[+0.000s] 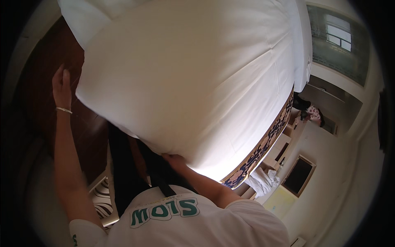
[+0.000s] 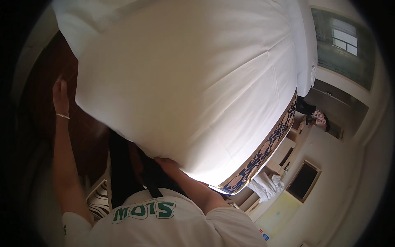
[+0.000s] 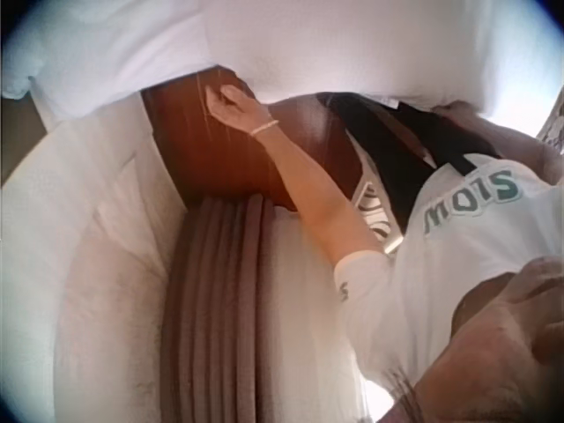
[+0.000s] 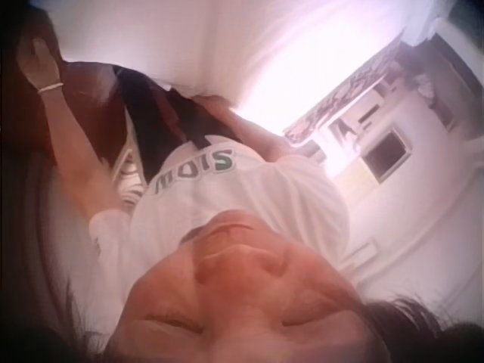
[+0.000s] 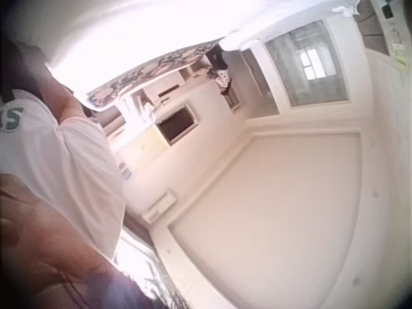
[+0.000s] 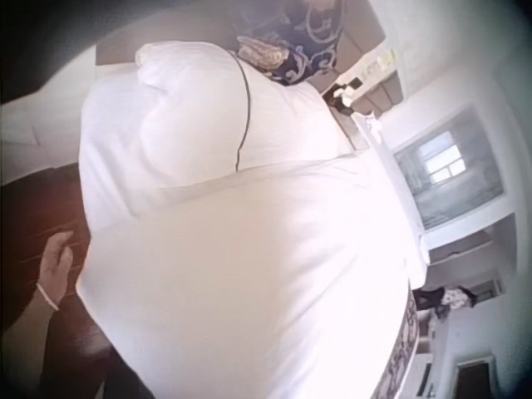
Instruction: The person spreads a white duvet over a bed, smoothing the fabric and tucking the edges under the mattress. They then place a decorative blue and gold runner across the foot of the bed and adjust the white duvet cover to ensure a neat appearance.
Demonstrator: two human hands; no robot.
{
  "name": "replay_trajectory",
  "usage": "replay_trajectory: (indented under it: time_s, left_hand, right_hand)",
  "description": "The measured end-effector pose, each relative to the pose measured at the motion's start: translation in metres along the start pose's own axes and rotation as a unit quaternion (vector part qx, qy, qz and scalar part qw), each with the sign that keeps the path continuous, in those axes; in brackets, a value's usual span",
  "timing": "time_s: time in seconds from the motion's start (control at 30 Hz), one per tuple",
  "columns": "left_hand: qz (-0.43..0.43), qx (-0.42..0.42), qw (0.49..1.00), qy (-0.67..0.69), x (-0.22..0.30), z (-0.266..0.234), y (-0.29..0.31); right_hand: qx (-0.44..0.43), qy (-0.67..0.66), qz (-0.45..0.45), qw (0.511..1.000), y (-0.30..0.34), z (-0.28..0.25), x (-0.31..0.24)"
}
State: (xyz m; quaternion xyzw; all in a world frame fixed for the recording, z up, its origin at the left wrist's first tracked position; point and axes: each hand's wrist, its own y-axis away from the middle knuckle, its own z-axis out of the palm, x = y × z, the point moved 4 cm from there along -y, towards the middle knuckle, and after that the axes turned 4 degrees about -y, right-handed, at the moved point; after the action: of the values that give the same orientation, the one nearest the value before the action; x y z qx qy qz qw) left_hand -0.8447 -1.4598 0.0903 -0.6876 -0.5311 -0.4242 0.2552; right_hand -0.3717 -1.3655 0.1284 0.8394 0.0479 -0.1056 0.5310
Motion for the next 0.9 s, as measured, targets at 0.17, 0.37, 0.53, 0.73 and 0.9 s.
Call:
replay_trajectory:
  time_s: [0.17,0.37,0.53,0.73,0.9]
  left_hand:
    - [-0.001,-0.089,0.992,-0.089,0.029,0.059,-0.003]
    - [0.04,-0.015,0.998,-0.05,0.04,0.066,-0.01]
    - [-0.314,-0.063,0.744,0.587,-0.102,0.089,0.001]
    - [-0.069,-0.141,0.988,0.009,-0.024,0.041,0.05]
    - [0.288,0.016,0.919,-0.27,0.099,0.044,0.075]
  right_hand:
    - [-0.053,-0.058,-0.013,0.997,-0.004,0.002,0.002]
    - [0.054,-0.004,-0.091,0.994,-0.021,-0.007,-0.012]
    - [-0.05,-0.061,-0.119,0.99,-0.011,-0.022,-0.013]
    - [-0.212,-0.15,0.023,0.965,0.004,-0.007,-0.008]
    - [-0.063,0.014,-0.21,0.976,0.011,0.007,-0.005]
